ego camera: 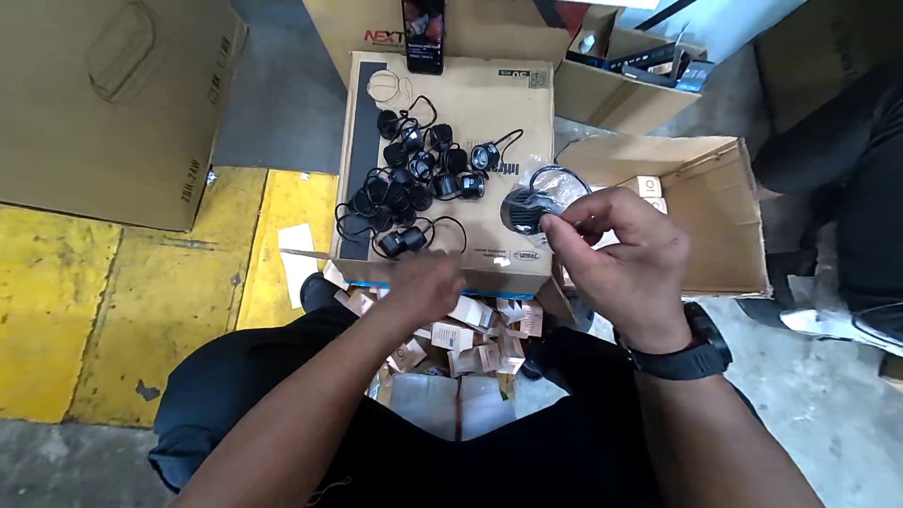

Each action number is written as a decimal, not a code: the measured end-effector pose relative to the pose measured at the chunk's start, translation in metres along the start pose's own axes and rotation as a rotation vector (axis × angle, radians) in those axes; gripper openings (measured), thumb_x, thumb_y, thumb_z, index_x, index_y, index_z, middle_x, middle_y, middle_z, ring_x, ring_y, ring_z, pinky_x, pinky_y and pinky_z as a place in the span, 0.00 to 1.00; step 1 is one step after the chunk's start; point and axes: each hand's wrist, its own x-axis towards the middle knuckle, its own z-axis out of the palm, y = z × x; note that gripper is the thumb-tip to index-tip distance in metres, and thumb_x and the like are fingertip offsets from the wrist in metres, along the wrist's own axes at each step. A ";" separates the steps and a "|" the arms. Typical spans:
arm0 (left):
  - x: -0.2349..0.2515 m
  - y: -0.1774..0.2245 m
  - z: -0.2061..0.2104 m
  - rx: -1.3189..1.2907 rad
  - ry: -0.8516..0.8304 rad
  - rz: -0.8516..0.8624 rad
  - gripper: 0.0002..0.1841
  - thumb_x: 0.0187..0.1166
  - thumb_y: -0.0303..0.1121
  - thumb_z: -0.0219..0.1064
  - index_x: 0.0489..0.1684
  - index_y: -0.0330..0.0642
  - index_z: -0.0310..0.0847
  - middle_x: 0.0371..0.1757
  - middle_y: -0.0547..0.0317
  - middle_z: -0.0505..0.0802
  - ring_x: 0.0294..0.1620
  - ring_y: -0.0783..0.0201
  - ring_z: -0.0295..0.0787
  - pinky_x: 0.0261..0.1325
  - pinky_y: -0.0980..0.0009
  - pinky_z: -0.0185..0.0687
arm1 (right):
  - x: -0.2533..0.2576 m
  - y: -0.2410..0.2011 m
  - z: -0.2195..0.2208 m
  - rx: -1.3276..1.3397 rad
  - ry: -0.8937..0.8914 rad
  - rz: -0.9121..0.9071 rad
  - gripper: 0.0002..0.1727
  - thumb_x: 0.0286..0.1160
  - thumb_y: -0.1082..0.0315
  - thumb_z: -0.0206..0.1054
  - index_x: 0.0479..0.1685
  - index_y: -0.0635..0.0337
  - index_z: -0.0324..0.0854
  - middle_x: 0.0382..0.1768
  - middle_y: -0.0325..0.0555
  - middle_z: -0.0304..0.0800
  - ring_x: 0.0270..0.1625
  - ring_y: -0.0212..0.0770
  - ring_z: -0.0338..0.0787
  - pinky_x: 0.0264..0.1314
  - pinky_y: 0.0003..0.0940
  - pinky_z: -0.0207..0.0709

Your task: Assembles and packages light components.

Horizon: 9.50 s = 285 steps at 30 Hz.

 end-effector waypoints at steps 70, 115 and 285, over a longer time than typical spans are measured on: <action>-0.006 0.010 -0.055 -0.499 0.102 -0.109 0.11 0.77 0.42 0.62 0.40 0.51 0.90 0.26 0.65 0.88 0.27 0.65 0.83 0.33 0.58 0.81 | -0.010 0.012 0.027 1.190 -0.531 0.325 0.08 0.71 0.62 0.77 0.36 0.54 0.84 0.40 0.41 0.93 0.47 0.35 0.92 0.58 0.37 0.86; -0.008 0.012 -0.057 -0.777 0.358 -0.117 0.25 0.81 0.36 0.57 0.79 0.55 0.78 0.35 0.69 0.92 0.25 0.75 0.83 0.30 0.72 0.83 | -0.018 0.014 0.059 0.369 -0.058 0.314 0.04 0.67 0.74 0.78 0.34 0.61 0.88 0.33 0.41 0.93 0.33 0.34 0.91 0.38 0.27 0.88; -0.010 0.009 -0.050 -0.504 0.357 0.263 0.36 0.69 0.55 0.72 0.82 0.59 0.77 0.75 0.62 0.83 0.72 0.63 0.80 0.71 0.55 0.82 | -0.016 0.008 0.066 0.932 -0.397 0.802 0.43 0.57 0.76 0.81 0.78 0.66 0.64 0.56 0.55 0.90 0.54 0.47 0.94 0.59 0.43 0.91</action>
